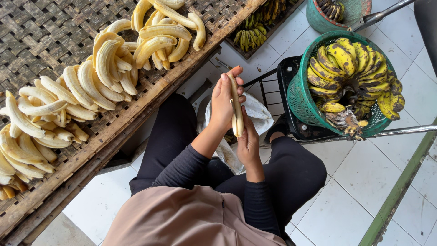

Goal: The person picks up bananas from a basket, peels the skin off by hand or using a knife, and places the peeled fruit into a white bag.

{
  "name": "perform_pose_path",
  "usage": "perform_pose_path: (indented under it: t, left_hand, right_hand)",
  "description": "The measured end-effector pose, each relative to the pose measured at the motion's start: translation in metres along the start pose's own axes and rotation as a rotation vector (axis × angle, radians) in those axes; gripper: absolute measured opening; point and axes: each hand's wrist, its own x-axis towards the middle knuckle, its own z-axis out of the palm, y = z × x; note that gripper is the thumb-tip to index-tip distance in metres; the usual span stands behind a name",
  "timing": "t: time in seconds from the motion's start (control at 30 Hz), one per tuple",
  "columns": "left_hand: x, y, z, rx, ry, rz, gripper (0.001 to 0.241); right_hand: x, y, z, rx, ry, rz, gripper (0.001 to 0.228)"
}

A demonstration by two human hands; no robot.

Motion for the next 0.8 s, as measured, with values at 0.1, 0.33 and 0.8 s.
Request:
perform_pose_path:
  t: [0.1,0.33,0.8]
  left_hand:
    - [-0.005,-0.002,0.004,-0.023,0.008,-0.024,0.048]
    - [-0.015,-0.001,0.008,0.062,0.089,-0.1,0.051]
    - [-0.022,-0.01,-0.004,0.076,0.069,-0.069,0.053]
  right_hand:
    - [0.002,-0.001,0.0,-0.04,0.012,-0.013,0.047]
    - [0.006,-0.007,0.002,-0.08,0.034,0.045,0.046]
    - [0.01,-0.013,0.006,-0.201,0.046,0.135,0.049]
